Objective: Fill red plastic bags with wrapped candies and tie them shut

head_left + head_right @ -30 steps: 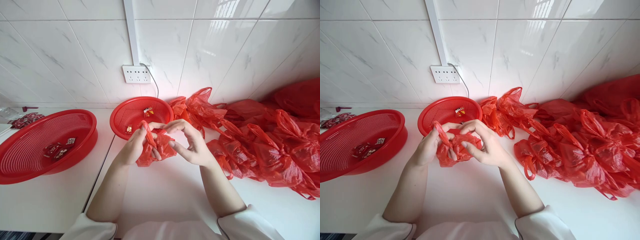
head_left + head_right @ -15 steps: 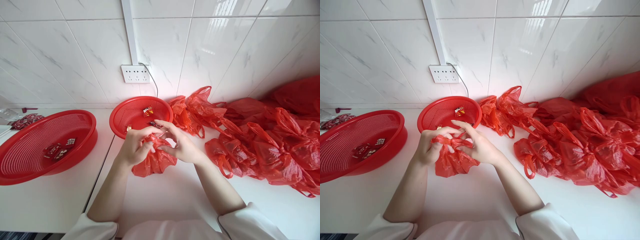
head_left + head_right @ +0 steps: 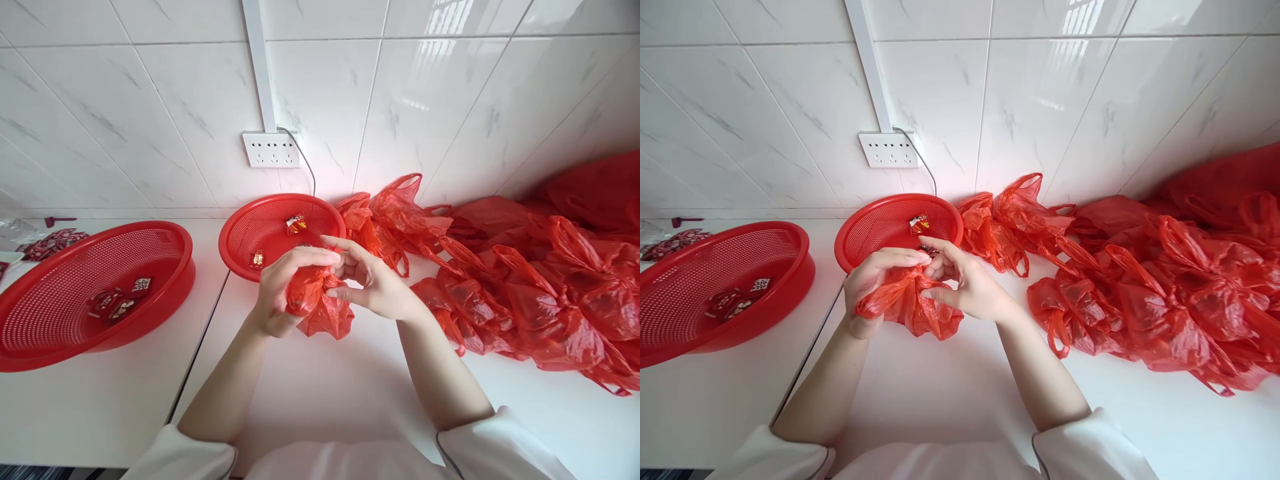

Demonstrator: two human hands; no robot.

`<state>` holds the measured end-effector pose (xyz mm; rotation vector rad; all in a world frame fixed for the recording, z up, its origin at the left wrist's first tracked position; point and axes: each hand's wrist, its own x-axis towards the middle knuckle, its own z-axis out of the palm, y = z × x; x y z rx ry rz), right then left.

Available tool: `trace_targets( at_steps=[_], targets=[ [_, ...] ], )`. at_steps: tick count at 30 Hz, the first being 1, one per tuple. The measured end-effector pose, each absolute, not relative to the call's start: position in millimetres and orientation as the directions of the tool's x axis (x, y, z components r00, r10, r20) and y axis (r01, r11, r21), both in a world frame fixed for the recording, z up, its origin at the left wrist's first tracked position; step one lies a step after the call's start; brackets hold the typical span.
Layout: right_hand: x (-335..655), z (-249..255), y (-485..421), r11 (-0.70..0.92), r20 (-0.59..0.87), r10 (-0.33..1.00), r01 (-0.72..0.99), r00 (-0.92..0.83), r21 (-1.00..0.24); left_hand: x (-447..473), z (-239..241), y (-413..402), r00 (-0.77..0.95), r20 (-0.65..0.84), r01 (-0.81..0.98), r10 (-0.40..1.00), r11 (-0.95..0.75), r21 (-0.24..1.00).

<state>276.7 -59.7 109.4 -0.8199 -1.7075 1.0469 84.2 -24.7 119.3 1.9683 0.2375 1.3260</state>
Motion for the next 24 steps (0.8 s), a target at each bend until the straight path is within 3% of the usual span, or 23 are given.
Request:
trace_targets(
  at_steps=[7,11,16,21,24],
  targets=[
    [279.1,113.0,-55.6,0.42,0.409,0.837,-0.052,-0.362,-0.906,85.0,126.2,-25.2,0.601,0.557,-0.448,0.574,-0.335,0.829],
    [279.8,112.6,-55.9,0.401,0.405,0.862,-0.078,-0.304,-0.913,85.1,124.1,-23.4,0.602,0.517,-0.434,0.609,-0.294,0.851],
    [286.3,117.0,-59.7,0.382,0.314,0.865,0.109,-0.391,-0.918,82.5,120.7,-16.4,0.616,0.528,-0.41,0.585,-0.335,0.849],
    [292.8,117.7,-56.5,0.519,0.375,0.825,0.303,-0.422,-0.799,78.0,121.1,-9.5,0.636,0.529,-0.41,0.562,-0.334,0.849],
    [293.5,110.9,-50.6,0.515,0.316,0.819,0.371,-0.48,-0.772,76.9,122.1,-7.7,0.635,0.526,-0.4,0.566,-0.343,0.85]
  ],
)
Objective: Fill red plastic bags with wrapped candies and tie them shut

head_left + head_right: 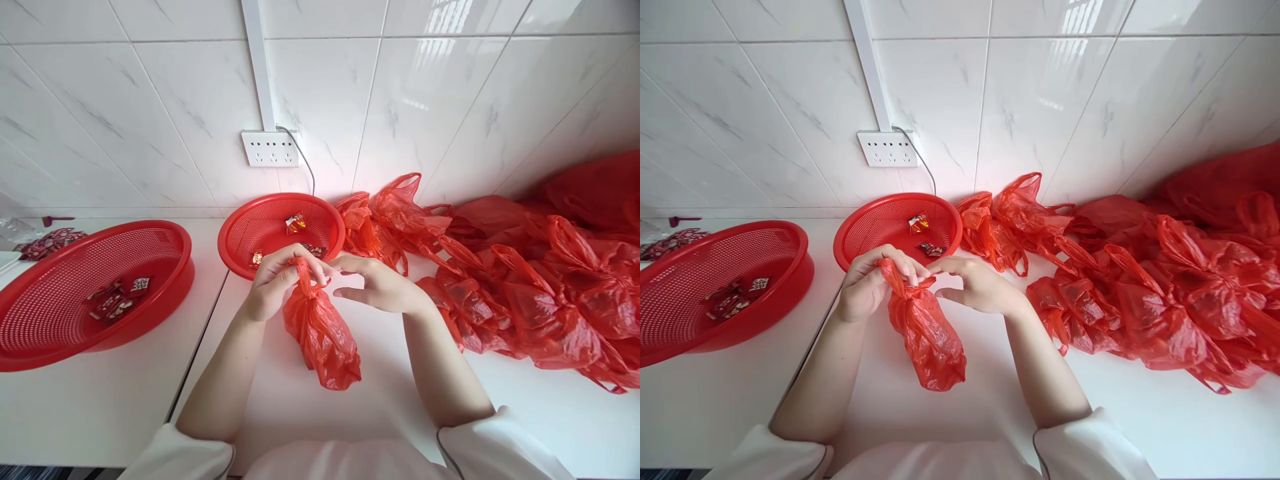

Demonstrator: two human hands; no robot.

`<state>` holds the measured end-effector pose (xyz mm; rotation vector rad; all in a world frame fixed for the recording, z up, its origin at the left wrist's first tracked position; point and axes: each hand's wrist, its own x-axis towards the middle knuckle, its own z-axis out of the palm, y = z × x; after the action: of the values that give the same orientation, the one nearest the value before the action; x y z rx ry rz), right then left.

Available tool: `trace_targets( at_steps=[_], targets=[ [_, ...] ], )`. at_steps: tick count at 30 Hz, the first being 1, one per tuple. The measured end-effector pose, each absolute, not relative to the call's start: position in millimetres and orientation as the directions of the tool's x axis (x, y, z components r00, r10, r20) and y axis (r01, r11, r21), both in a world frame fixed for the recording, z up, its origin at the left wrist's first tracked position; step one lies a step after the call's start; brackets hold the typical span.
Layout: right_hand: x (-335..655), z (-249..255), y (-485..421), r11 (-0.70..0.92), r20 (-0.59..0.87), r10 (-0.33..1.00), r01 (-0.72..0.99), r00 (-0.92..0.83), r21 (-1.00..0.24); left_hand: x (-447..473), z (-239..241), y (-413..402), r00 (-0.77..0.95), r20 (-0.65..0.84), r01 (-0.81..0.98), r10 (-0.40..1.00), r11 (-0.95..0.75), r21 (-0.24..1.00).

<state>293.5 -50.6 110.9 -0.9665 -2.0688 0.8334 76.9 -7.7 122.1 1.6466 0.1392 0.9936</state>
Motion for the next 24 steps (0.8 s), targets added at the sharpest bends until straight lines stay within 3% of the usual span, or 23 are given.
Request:
trace_targets(
  at_steps=[6,12,19,24],
  targets=[
    [292.0,106.4,-46.2,0.434,0.317,0.878,0.318,-0.358,-0.843,68.4,128.7,-3.0,0.577,0.554,-0.262,0.599,-0.507,0.821],
    [284.9,96.9,-39.7,0.478,0.326,0.851,0.349,-0.413,-0.806,58.0,133.1,0.8,0.576,0.516,-0.121,0.634,-0.558,0.821],
    [285.3,98.1,-35.5,0.358,0.351,0.899,-0.024,-0.262,-0.933,35.9,138.6,8.6,0.588,0.454,-0.03,0.67,-0.542,0.84],
    [298.4,107.6,-40.4,0.317,0.373,0.892,-0.236,-0.254,-0.919,21.5,143.8,13.2,0.824,0.278,-0.042,0.493,-0.437,0.898]
  ],
)
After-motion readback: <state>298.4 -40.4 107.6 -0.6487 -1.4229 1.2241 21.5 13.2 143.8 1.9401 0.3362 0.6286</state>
